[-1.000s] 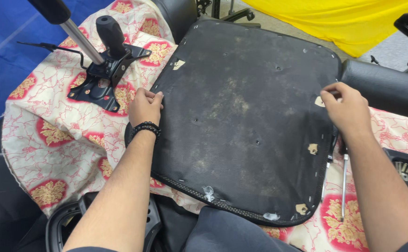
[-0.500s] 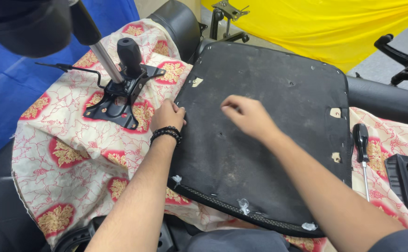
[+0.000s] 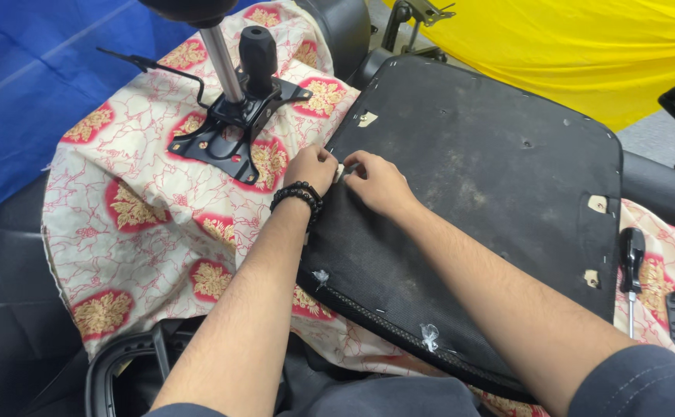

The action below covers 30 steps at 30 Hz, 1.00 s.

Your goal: The person uses a screwdriver to tighten screws into the underside of an office chair seat. They repeatedly insert screws and turn the screwdriver to secure the seat to its mounting bracket.

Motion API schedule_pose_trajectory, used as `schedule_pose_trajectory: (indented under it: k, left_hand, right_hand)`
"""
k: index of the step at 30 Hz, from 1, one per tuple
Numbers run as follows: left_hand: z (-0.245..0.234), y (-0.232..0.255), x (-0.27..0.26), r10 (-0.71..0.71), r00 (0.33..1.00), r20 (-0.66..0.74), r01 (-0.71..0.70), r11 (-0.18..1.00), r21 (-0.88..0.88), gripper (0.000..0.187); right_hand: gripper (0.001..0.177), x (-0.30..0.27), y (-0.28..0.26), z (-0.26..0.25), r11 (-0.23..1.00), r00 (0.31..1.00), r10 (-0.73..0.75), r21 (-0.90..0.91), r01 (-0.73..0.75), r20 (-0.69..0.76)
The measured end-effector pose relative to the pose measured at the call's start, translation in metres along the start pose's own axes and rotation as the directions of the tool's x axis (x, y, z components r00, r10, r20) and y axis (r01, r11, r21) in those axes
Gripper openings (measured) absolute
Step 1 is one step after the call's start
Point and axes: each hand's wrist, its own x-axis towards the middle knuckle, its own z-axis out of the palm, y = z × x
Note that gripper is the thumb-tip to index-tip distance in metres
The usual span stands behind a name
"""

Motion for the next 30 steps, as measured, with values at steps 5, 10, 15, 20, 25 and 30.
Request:
schedule_pose_trajectory:
  k: [5,10,15,20,25,30]
  left_hand:
    - [-0.004,-0.008,-0.002,-0.043,0.997,-0.057,0.043,0.999,-0.009,0.022]
    - [-0.006,-0.007,-0.012,-0.018,0.985,-0.172,0.005,0.997,-0.076,0.026]
    - [0.003,-0.015,-0.045,0.228,0.899,-0.375,-0.272,0.96,-0.068,0.02]
    - [0.009,-0.015,-0.055,0.374,0.824,-0.426,-0.424,0.905,-0.025,0.019]
    - [0.006,-0.014,-0.053,0.352,0.83,-0.433,-0.431,0.897,-0.097,0.025]
    - [0.002,-0.011,-0.055,0.299,0.848,-0.438,-0.392,0.91,-0.138,0.024]
  right_hand:
    - [0.027,0.012,-0.006,0.01,0.997,0.997,-0.071,0.0,0.071,-0.029]
    - [0.023,0.017,-0.01,0.016,0.998,0.997,-0.056,-0.008,0.056,-0.049]
    - [0.018,0.02,-0.014,0.018,0.989,0.989,-0.14,-0.059,0.137,-0.052]
    - [0.015,0.023,-0.013,0.013,0.953,0.966,-0.258,-0.16,0.256,0.006]
    - [0.016,0.023,-0.01,0.02,0.892,0.915,-0.401,-0.245,0.38,-0.039]
    - [0.025,0.022,-0.016,0.023,0.797,0.828,-0.552,-0.349,0.492,-0.094]
